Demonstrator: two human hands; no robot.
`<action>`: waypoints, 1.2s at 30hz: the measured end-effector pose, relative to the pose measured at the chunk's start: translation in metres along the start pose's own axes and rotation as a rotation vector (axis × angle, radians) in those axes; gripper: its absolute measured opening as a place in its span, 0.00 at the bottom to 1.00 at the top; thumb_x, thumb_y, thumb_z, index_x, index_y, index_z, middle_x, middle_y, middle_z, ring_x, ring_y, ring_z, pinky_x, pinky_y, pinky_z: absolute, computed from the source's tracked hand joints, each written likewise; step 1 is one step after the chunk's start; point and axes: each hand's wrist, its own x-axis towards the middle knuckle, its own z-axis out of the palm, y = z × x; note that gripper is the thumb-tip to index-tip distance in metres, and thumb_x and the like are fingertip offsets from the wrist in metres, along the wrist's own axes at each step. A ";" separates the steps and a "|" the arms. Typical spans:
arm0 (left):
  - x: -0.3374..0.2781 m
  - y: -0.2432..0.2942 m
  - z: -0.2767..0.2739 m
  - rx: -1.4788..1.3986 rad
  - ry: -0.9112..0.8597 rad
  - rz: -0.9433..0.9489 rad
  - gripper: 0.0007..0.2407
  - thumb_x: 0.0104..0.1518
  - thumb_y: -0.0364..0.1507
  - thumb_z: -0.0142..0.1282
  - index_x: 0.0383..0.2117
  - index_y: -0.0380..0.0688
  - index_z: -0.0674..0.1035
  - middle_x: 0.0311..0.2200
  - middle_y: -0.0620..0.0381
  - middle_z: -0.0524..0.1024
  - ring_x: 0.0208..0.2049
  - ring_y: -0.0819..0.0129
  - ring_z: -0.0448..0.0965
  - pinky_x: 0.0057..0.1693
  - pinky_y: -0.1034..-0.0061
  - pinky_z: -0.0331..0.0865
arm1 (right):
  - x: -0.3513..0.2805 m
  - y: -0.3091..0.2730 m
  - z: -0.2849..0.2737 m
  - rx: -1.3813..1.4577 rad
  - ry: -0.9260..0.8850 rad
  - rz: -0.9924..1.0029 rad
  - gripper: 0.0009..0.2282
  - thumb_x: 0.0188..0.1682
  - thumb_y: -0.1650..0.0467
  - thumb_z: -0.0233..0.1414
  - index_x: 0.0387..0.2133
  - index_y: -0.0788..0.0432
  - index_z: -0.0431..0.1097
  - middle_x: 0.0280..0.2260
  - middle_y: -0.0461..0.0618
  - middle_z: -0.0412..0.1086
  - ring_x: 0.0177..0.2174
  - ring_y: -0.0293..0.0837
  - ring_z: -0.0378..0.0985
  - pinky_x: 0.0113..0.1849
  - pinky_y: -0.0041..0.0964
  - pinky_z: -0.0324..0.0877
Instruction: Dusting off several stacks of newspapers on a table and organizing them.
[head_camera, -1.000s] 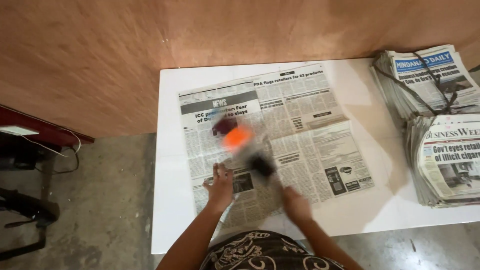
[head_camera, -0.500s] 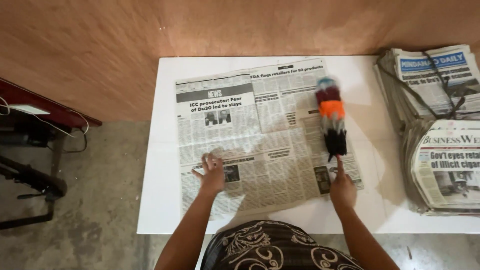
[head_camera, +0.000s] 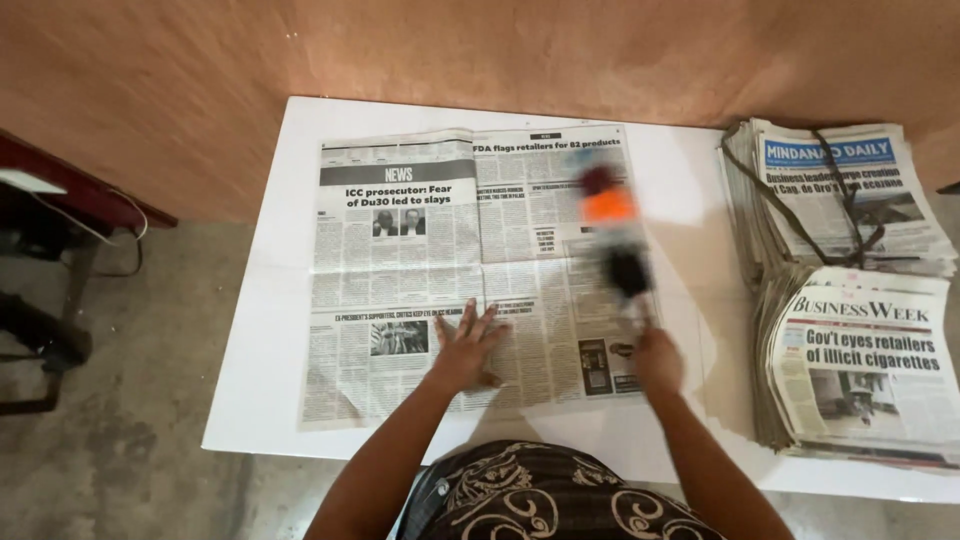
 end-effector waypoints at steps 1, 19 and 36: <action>0.001 0.000 0.000 0.000 0.007 -0.005 0.40 0.47 0.43 0.69 0.69 0.66 0.58 0.76 0.58 0.35 0.74 0.43 0.28 0.62 0.13 0.30 | 0.001 -0.004 -0.021 0.002 0.003 -0.008 0.11 0.56 0.61 0.45 0.39 0.51 0.72 0.32 0.56 0.76 0.36 0.63 0.83 0.35 0.59 0.75; 0.009 0.043 -0.019 0.151 -0.096 -0.160 0.40 0.51 0.41 0.68 0.70 0.66 0.55 0.76 0.63 0.35 0.75 0.46 0.28 0.63 0.16 0.26 | -0.051 -0.047 -0.092 0.404 0.160 -0.010 0.10 0.48 0.71 0.60 0.29 0.63 0.66 0.29 0.58 0.67 0.34 0.67 0.78 0.37 0.53 0.72; 0.081 0.142 -0.016 -1.073 0.383 -0.131 0.12 0.50 0.33 0.64 0.40 0.47 0.87 0.41 0.42 0.84 0.46 0.45 0.83 0.48 0.59 0.78 | -0.100 -0.117 -0.137 0.699 0.089 0.216 0.14 0.49 0.64 0.61 0.29 0.54 0.61 0.22 0.54 0.68 0.27 0.56 0.75 0.33 0.44 0.69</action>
